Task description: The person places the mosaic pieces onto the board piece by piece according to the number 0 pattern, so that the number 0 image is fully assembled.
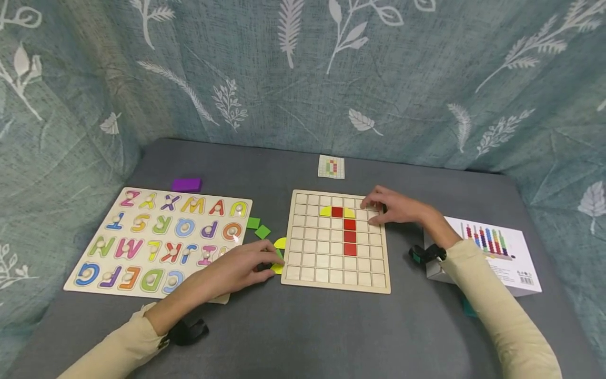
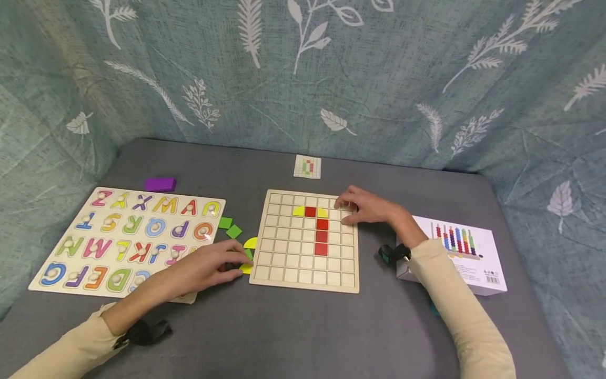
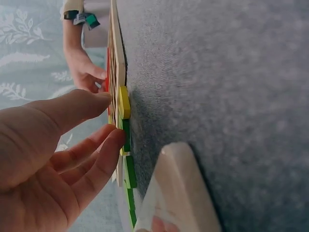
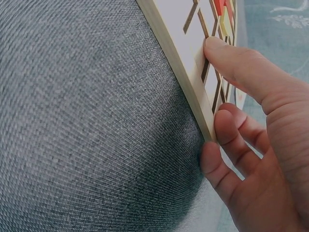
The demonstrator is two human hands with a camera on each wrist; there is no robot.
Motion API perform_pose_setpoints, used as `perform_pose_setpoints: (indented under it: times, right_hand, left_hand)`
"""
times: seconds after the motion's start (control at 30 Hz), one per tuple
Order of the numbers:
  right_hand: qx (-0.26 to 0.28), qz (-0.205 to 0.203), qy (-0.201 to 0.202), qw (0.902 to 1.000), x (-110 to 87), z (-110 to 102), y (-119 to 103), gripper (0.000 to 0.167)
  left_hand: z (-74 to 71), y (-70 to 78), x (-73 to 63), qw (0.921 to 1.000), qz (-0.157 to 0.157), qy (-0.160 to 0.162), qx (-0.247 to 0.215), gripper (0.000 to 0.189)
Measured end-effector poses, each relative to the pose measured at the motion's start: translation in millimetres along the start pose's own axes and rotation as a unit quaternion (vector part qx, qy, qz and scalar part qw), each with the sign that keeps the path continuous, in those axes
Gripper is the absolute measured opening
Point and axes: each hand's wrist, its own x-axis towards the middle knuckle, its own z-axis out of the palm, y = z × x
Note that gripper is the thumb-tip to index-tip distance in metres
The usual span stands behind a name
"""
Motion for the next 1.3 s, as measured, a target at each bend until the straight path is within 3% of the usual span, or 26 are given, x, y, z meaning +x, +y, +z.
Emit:
perform_pose_setpoints:
  times: [0.23, 0.77, 1.07, 1.17, 1.3]
  right_hand:
    - [0.005, -0.003, 0.0, 1.0, 1.2, 0.7, 0.5, 0.037]
    - [0.006, -0.009, 0.0, 0.9999, 0.7, 2.2, 2.9, 0.036]
    - [0.001, -0.008, 0.004, 1.0, 0.2, -0.4, 1.5, 0.037]
    - [0.005, -0.005, -0.001, 1.0, -0.3, -1.1, 0.3, 0.037]
    - [0.006, -0.009, 0.0, 0.9999, -0.3, -0.9, 0.5, 0.036]
  left_hand:
    - [-0.9, 0.0, 5.6, 0.9994, 0.03, -0.001, 0.02, 0.018]
    - [-1.7, 0.9, 10.4, 0.9958, 0.045, -0.036, 0.072, 0.007]
    - [-8.3, 10.2, 9.7, 0.9909, 0.043, -0.077, 0.102, 0.014]
    - [-7.0, 13.5, 7.6, 0.9899, 0.041, -0.076, 0.113, 0.014]
    - [-4.7, 16.8, 4.4, 0.9845, 0.065, -0.057, 0.153, 0.01]
